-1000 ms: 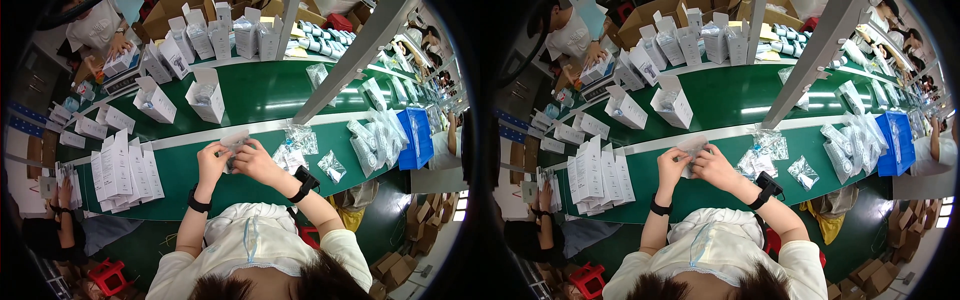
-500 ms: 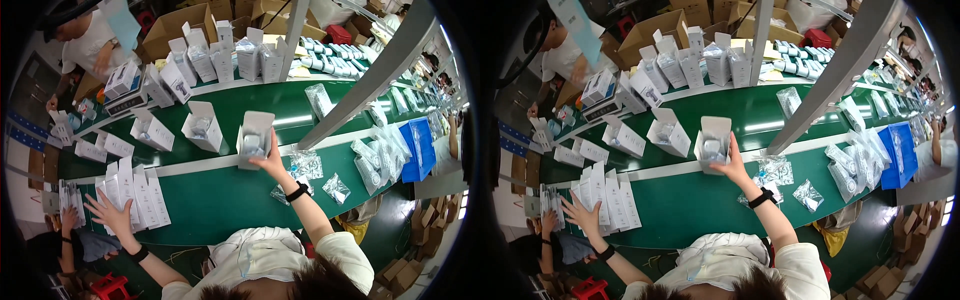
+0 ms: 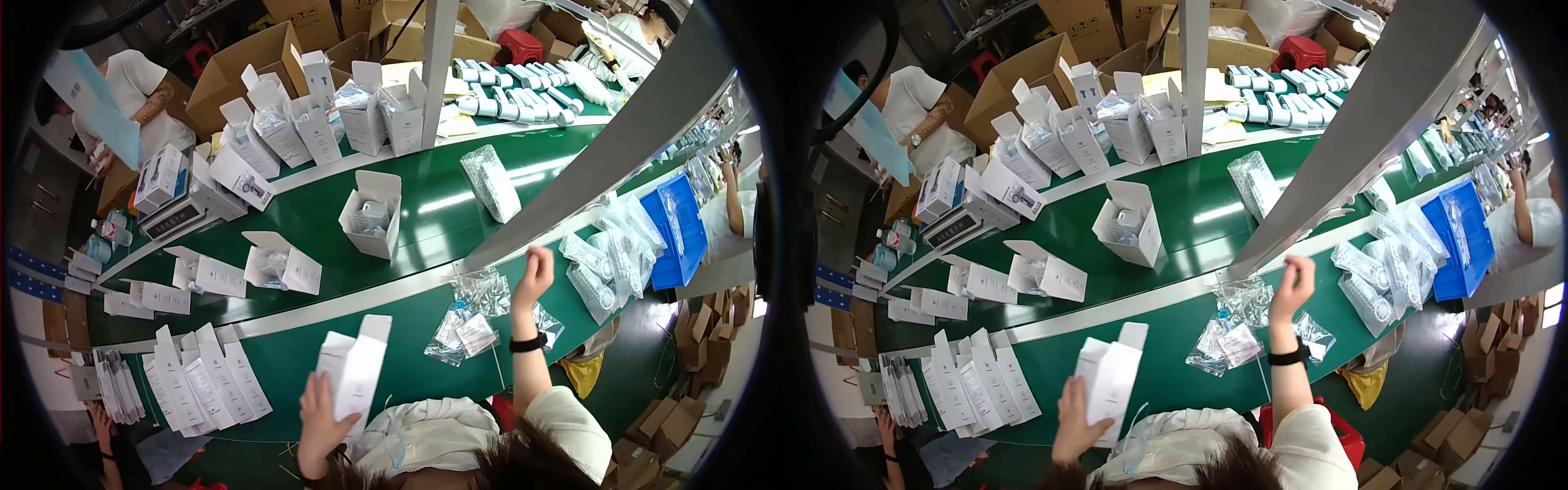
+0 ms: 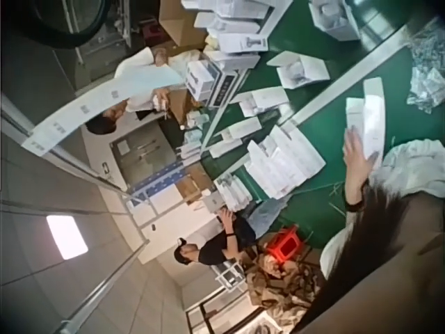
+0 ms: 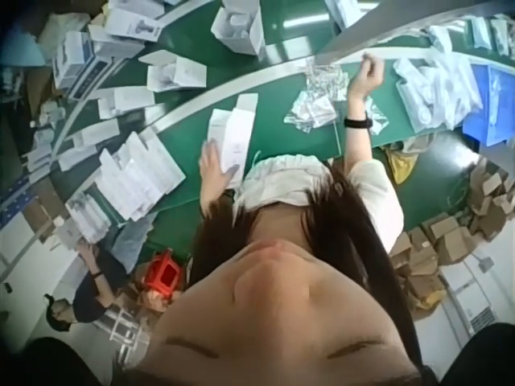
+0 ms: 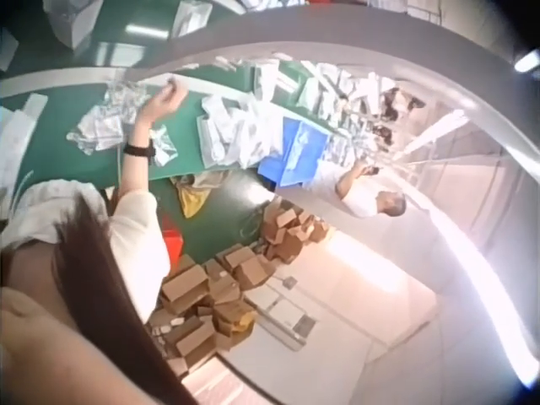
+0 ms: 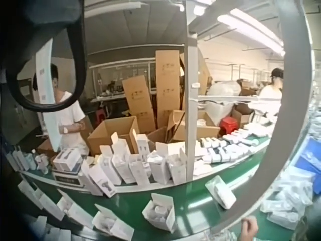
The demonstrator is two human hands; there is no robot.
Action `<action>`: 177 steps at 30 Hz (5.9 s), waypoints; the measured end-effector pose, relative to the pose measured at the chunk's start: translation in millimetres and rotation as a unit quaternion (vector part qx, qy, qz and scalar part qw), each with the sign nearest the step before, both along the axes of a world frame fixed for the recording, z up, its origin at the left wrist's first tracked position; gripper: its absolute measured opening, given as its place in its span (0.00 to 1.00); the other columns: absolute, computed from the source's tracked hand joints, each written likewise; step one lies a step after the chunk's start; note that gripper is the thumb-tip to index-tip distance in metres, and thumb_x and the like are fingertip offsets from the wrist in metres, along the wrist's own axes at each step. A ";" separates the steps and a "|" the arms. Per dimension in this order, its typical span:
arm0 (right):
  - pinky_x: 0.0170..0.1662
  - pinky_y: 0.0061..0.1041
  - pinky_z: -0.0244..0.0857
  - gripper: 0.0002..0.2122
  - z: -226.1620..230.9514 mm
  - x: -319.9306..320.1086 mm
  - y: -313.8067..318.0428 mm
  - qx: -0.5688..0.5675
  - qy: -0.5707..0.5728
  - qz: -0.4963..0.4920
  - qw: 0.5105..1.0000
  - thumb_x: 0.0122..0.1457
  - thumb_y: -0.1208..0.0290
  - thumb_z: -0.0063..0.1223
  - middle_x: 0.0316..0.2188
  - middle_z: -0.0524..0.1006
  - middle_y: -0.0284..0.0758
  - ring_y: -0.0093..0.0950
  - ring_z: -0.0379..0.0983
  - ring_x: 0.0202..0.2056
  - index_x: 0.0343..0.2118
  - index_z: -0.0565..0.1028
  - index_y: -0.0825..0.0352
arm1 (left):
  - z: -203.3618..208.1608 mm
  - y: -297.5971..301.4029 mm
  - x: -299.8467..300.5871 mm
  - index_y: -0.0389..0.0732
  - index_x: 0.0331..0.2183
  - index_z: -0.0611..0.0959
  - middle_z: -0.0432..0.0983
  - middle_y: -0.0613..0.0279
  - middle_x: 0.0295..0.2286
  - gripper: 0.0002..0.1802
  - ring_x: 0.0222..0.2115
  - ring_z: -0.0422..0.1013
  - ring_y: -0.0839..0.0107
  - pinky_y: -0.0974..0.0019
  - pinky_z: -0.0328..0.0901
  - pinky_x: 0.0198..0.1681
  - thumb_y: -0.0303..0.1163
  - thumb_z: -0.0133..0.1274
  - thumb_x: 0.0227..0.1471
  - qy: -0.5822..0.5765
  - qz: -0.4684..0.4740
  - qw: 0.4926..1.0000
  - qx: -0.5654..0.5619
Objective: The person packages items by hand, picking up a box, inserting a bubble-wrapped object and a small plastic bag, and closing the box. They repeat this process for several more items, placing each finished box on the table.
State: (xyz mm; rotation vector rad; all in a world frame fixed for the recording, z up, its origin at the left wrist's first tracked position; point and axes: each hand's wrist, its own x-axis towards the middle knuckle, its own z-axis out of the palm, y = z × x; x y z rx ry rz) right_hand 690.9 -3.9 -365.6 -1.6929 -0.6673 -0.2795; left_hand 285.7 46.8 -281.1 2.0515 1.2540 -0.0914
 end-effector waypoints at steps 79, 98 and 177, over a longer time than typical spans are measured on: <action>0.33 0.22 0.63 0.11 63.7 -136.2 -35.7 -0.043 0.024 0.278 0.959 0.39 0.83 0.58 0.27 0.71 0.35 0.27 0.68 0.32 0.29 0.72 0.69 | -15.5 39.2 84.9 0.31 0.21 0.77 0.71 0.54 0.21 0.06 0.20 0.68 0.60 0.68 0.62 0.24 0.21 0.57 0.34 -0.330 0.082 0.926 0.164; 0.58 0.50 0.35 0.12 51.3 -170.5 7.5 -0.176 -0.316 0.529 0.768 0.48 0.63 0.51 0.33 0.72 0.25 0.27 0.62 0.46 0.34 0.73 0.64 | 18.0 74.7 -42.0 0.34 0.32 0.75 0.67 0.52 0.44 0.10 0.45 0.63 0.56 0.62 0.56 0.49 0.23 0.51 0.42 -0.227 0.168 0.878 0.387; 0.50 0.35 0.51 0.23 56.3 -166.8 26.5 -0.194 -0.229 0.276 0.913 0.41 0.73 0.58 0.43 0.63 0.41 0.41 0.58 0.45 0.44 0.67 0.63 | -96.6 -4.0 126.8 0.44 0.38 0.52 0.53 0.41 0.47 0.39 0.47 0.58 0.47 0.55 0.57 0.47 0.20 0.63 0.29 -0.475 0.052 0.842 0.250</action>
